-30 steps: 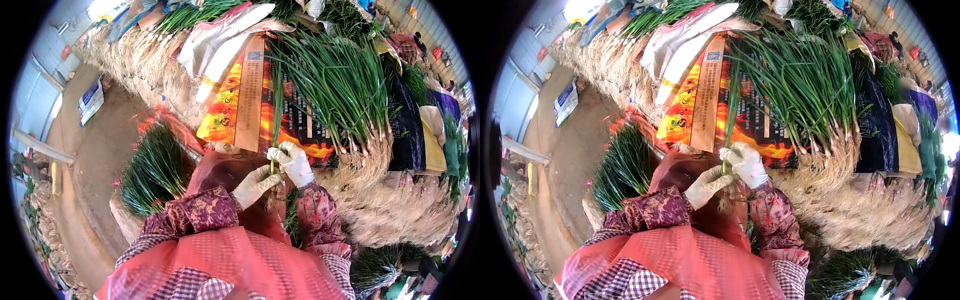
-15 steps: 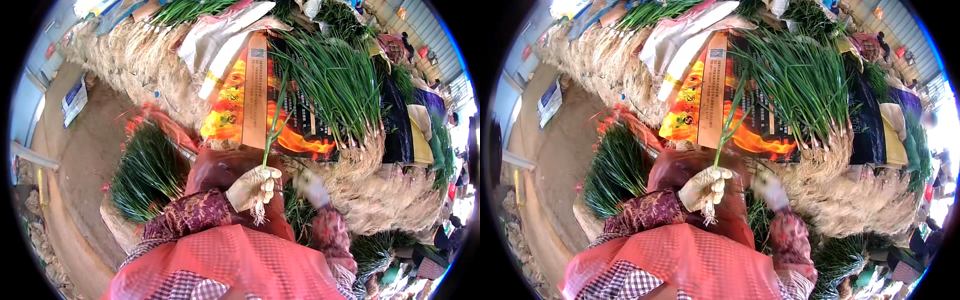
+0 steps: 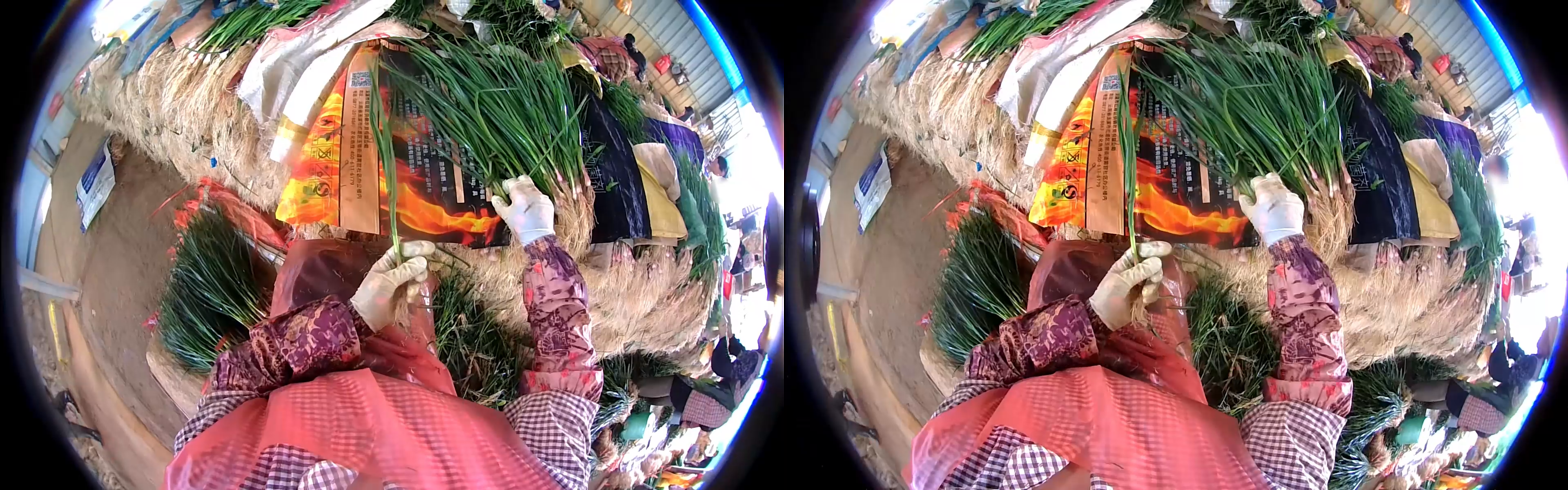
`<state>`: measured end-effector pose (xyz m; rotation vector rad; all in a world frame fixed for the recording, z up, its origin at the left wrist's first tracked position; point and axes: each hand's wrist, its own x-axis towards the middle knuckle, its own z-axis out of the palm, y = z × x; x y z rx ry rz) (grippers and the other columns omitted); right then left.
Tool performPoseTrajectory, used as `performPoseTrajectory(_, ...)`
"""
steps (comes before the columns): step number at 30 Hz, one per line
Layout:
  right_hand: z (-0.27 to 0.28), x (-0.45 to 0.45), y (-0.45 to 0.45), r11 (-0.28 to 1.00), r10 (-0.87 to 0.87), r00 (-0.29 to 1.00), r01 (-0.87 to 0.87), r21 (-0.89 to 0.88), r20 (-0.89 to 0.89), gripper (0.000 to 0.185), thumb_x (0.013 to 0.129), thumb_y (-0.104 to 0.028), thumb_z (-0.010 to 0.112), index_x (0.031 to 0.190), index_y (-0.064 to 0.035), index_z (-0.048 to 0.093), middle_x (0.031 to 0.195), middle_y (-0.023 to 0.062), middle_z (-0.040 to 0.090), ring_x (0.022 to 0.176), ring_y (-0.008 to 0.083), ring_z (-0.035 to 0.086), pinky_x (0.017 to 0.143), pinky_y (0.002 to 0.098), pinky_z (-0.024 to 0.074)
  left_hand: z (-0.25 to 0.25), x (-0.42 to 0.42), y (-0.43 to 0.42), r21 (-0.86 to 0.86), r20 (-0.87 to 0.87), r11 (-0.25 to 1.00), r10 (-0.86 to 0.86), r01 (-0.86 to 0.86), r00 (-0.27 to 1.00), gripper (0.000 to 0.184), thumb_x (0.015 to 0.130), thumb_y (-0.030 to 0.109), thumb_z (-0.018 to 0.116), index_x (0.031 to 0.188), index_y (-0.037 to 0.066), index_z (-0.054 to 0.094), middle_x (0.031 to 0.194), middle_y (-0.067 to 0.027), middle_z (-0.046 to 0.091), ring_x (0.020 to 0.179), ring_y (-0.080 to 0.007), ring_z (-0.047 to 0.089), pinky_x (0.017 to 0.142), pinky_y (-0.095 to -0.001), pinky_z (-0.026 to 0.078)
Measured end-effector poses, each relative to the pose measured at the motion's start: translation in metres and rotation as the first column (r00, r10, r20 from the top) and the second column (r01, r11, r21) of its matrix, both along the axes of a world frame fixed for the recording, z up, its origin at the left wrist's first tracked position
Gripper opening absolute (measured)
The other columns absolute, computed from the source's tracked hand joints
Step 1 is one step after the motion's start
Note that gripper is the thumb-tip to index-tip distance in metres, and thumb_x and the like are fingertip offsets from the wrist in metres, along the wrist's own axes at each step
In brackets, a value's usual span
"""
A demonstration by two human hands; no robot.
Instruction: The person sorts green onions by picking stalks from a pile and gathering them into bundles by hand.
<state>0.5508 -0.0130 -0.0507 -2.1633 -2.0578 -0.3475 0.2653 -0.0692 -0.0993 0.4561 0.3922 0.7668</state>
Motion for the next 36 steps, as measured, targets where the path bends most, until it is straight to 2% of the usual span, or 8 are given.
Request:
performPoseTrajectory(5,-0.006,-0.006,-0.010,0.997,0.040,0.849,-0.003,0.071,-0.526,0.025,0.074,-0.025,0.074,0.082,-0.0038,0.066,0.080,0.0100,0.066,0.076,0.0220,0.064,0.071,0.0330,0.0509,0.015,0.010,0.017,0.004,-0.233,0.994,-0.109,0.113,0.966,0.028,0.093,0.009,0.056,0.119,-0.002,0.056,0.094,-0.0038,0.063,0.052,-0.0031,0.043,0.047,-0.0166,0.036)
performPoseTrajectory(14,-0.006,-0.043,-0.015,0.967,-0.179,0.096,-0.167,-0.193,-0.979,0.050,0.084,-0.005,0.070,0.130,0.0017,0.049,0.092,0.0083,0.062,0.061,0.0054,0.052,0.049,0.0200,0.0437,0.007,0.073,0.048,0.058,-0.253,0.998,-0.006,0.021,0.967,0.019,0.092,0.010,0.060,0.109,0.001,0.060,0.089,-0.0032,0.065,0.052,-0.0038,0.047,0.045,-0.0172,0.038)
performPoseTrajectory(18,-0.017,-0.018,-0.011,0.996,0.031,0.578,-0.082,-0.021,-0.815,0.038,0.083,-0.002,0.066,0.121,-0.0031,0.060,0.101,0.0053,0.066,0.077,0.0124,0.064,0.067,0.0235,0.0536,-0.011,0.056,0.055,0.052,-0.178,0.996,-0.064,0.074,0.982,0.015,0.090,0.007,0.058,0.104,0.000,0.060,0.090,-0.0068,0.065,0.054,-0.0066,0.051,0.047,-0.0199,0.041)
performPoseTrajectory(19,-0.028,-0.001,-0.009,0.945,0.273,0.872,-0.163,0.285,-0.407,0.033,0.083,-0.002,0.064,0.116,-0.0039,0.063,0.104,0.0060,0.067,0.090,0.0160,0.066,0.080,0.0252,0.0533,-0.007,0.045,0.053,0.047,-0.154,0.995,-0.075,0.084,0.985,0.016,0.090,0.006,0.058,0.104,0.000,0.060,0.091,-0.0074,0.066,0.055,-0.0069,0.052,0.047,-0.0205,0.042)
performPoseTrajectory(21,-0.044,0.025,-0.001,0.964,0.153,0.668,0.061,0.259,-0.728,0.035,0.083,-0.001,0.065,0.117,-0.0052,0.062,0.106,0.0099,0.065,0.095,0.0191,0.065,0.084,0.0270,0.0513,-0.012,0.029,0.050,0.022,-0.172,0.996,-0.085,0.090,0.981,0.017,0.087,0.005,0.059,0.103,0.002,0.063,0.093,-0.0074,0.066,0.057,-0.0057,0.053,0.048,-0.0201,0.042)
performPoseTrajectory(28,-0.001,-0.102,-0.025,0.985,0.071,0.819,-0.147,-0.088,-0.570,0.026,0.084,-0.029,0.068,0.095,-0.0058,0.064,0.089,0.0100,0.065,0.080,0.0219,0.065,0.070,0.0324,0.0519,-0.021,-0.006,0.028,0.074,-0.305,0.993,-0.065,0.092,0.950,0.013,0.084,0.007,0.067,0.097,0.004,0.065,0.070,-0.0007,0.061,0.044,-0.0044,0.043,0.041,-0.0193,0.031)
performPoseTrajectory(34,-0.025,-0.125,-0.014,0.931,0.362,0.810,-0.342,0.129,-0.462,0.022,0.081,-0.024,0.067,0.077,-0.0033,0.061,0.075,0.0122,0.061,0.071,0.0297,0.063,0.064,0.0381,0.0501,-0.006,-0.019,0.022,-0.024,-0.271,0.987,-0.158,0.157,0.950,0.018,0.085,0.009,0.064,0.102,0.002,0.064,0.066,0.0017,0.055,0.043,-0.0044,0.039,0.041,-0.0195,0.030)
performPoseTrajectory(36,-0.034,-0.128,-0.012,0.989,0.032,0.396,-0.145,-0.028,-0.918,0.018,0.089,-0.017,0.061,0.081,-0.0008,0.064,0.070,0.0066,0.064,0.055,0.0146,0.056,0.051,0.0299,0.0458,0.000,-0.026,0.025,-0.040,-0.205,0.982,-0.187,0.183,0.961,0.019,0.087,0.010,0.061,0.103,0.001,0.063,0.064,0.0027,0.053,0.043,-0.0043,0.037,0.041,-0.0194,0.029)
